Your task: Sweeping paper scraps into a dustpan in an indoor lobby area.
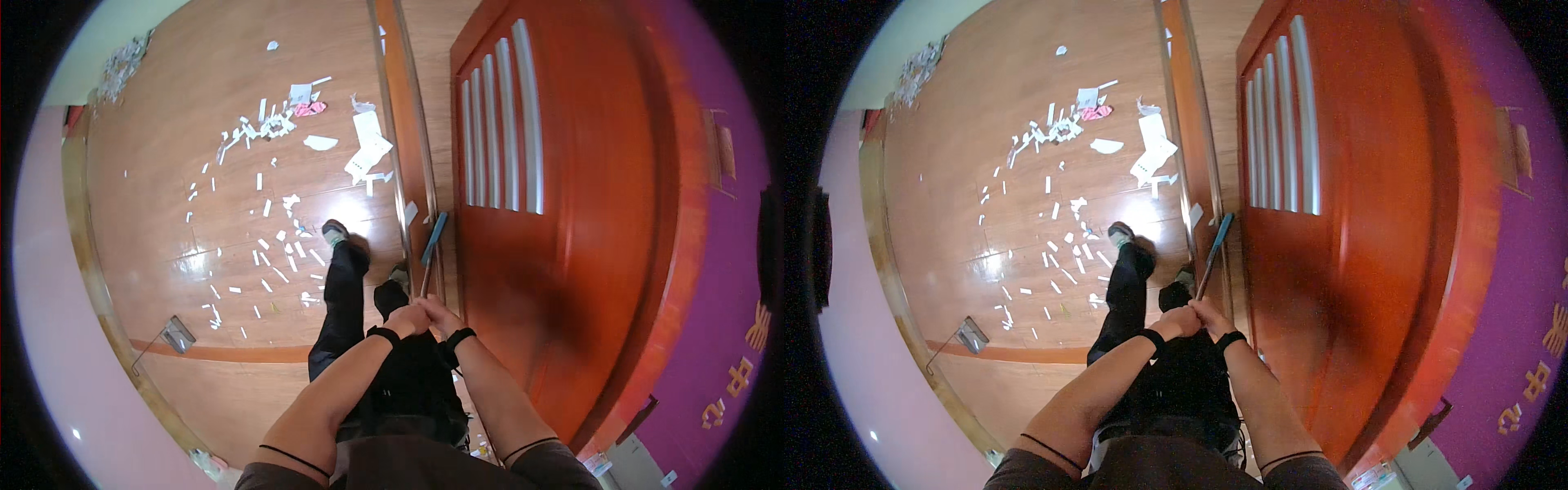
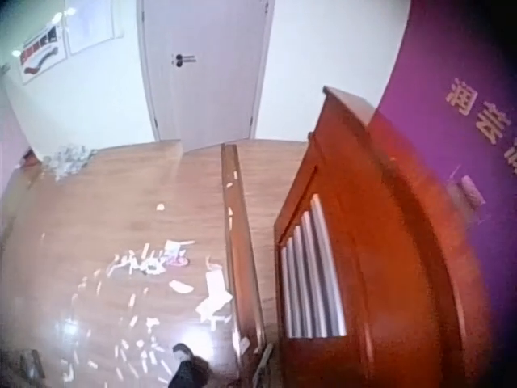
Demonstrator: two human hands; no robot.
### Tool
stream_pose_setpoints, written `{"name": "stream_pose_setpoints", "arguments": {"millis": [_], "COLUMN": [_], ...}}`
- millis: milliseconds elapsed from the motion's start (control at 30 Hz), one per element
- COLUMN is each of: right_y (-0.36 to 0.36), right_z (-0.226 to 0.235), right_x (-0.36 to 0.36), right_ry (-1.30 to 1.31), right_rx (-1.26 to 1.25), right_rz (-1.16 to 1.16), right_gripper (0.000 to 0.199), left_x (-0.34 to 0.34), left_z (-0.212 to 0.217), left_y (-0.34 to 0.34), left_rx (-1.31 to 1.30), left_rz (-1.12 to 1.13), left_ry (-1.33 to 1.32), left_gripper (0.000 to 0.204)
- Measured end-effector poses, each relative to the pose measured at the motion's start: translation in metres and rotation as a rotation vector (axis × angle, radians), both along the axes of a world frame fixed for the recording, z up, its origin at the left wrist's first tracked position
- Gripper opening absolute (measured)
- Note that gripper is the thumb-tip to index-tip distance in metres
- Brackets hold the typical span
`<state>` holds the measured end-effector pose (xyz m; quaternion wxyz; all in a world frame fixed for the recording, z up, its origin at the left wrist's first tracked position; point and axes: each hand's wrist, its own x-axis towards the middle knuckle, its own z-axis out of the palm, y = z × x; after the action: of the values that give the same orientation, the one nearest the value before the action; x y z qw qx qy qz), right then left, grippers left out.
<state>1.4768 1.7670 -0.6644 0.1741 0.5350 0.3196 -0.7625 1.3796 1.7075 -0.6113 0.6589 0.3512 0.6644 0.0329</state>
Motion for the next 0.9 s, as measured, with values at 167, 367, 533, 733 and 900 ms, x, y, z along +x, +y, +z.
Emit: {"name": "stream_pose_setpoints", "arguments": {"millis": [167,367,533,733,900], "right_y": [-0.047,-0.071,-0.095,-0.107,-0.077], "right_z": [-0.028,-0.054,-0.035,0.054,0.123], "right_x": [-0.133,-0.218,-0.325,-0.396,-0.416], "right_ry": [-0.038,-0.008,0.181,0.363,0.47], "right_rx": [-0.126,-0.149,-0.177,-0.053,0.084], "right_rz": [0.227,0.209,0.495,0.854,0.944], "right_gripper": [0.015,0.017,0.006,0.015,0.013], "left_x": [-0.057,-0.17,-0.253,-0.277,-0.289], "left_z": [-0.111,-0.066,-0.023,0.051,0.114], "left_y": [-0.105,-0.118,-0.144,-0.154,-0.125], "left_rx": [0.44,0.064,-0.142,0.203,0.388], "left_rz": [0.062,0.795,1.371,1.661,1.703], "left_ry": [0.281,-0.241,-0.38,-0.315,-0.405], "left_gripper": [0.018,0.017,0.023,0.018,0.01]}}
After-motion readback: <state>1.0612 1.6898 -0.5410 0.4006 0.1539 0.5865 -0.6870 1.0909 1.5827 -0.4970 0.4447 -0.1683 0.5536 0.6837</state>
